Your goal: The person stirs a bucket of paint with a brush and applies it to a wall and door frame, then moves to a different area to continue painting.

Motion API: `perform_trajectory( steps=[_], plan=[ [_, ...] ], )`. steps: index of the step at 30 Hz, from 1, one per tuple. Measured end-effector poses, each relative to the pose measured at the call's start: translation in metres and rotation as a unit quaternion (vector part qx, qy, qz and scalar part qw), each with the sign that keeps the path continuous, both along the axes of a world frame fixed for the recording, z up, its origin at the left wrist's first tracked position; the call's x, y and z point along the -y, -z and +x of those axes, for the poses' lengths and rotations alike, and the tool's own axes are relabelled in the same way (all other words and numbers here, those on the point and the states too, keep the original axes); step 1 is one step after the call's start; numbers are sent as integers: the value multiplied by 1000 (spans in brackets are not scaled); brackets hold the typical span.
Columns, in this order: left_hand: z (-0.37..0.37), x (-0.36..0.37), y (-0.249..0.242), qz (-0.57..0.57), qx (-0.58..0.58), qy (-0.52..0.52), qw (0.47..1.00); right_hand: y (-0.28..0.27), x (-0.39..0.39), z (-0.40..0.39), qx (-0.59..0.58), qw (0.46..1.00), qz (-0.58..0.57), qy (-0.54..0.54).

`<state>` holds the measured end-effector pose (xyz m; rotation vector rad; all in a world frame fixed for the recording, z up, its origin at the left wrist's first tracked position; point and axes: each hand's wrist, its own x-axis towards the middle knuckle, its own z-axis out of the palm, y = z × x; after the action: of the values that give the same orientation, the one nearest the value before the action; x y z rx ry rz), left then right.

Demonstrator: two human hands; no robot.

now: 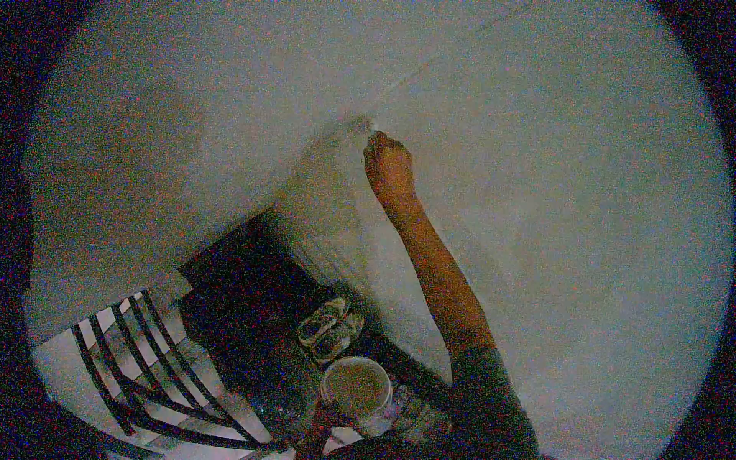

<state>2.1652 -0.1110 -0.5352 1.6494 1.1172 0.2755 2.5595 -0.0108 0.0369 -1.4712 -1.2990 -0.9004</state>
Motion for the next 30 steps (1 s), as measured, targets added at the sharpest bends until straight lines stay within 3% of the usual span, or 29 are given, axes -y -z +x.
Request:
perform_trajectory(
  steps=[5, 7, 8, 10, 12, 14, 16, 18, 20, 22, 24, 25, 28, 30],
  plan=[
    [4, 10, 2, -25, 189, -65, 980, 5, 28, -25, -39, 993, 109, -9],
    [4, 11, -4, 58, 238, -46, 968, 10, 27, -24, 64, 993, 75, -67],
    [6, 16, -27, 57, 238, -44, 969, 12, 25, -21, 64, 993, 74, -65],
    [2, 24, -106, -188, 230, -157, 942, 9, 8, -24, 131, 991, -25, -32],
    [1, 35, -179, -205, 206, -160, 944, 4, -3, -14, 157, 986, -47, -23],
    [1, 36, -197, -222, 182, -162, 944, -4, -6, -4, 183, 980, -71, -16],
    [0, 33, -197, -253, 223, -151, 929, -9, -6, 5, 159, 968, -182, 64],
    [-7, 28, -167, -246, 244, -144, 927, -19, 18, -4, 134, 969, -188, 86],
    [-16, 12, -65, -227, 318, -131, 911, -29, 37, -21, 114, 968, -198, 107],
    [-26, -10, 98, -292, 485, -155, 810, -30, 42, -39, 119, 976, -145, 109],
    [-28, -5, 22, -128, 304, -98, 939, -30, 39, -52, 142, 972, -163, 87],
    [-26, -5, 0, -81, 246, -80, 963, -30, 35, -58, 165, 968, -178, 65],
    [-20, -8, -17, 10, 127, -36, 991, -22, 1, -36, 184, 965, -188, 11],
    [-14, -7, -22, 10, 97, -33, 995, -29, -11, -19, 191, 964, -184, -10]
  ],
)
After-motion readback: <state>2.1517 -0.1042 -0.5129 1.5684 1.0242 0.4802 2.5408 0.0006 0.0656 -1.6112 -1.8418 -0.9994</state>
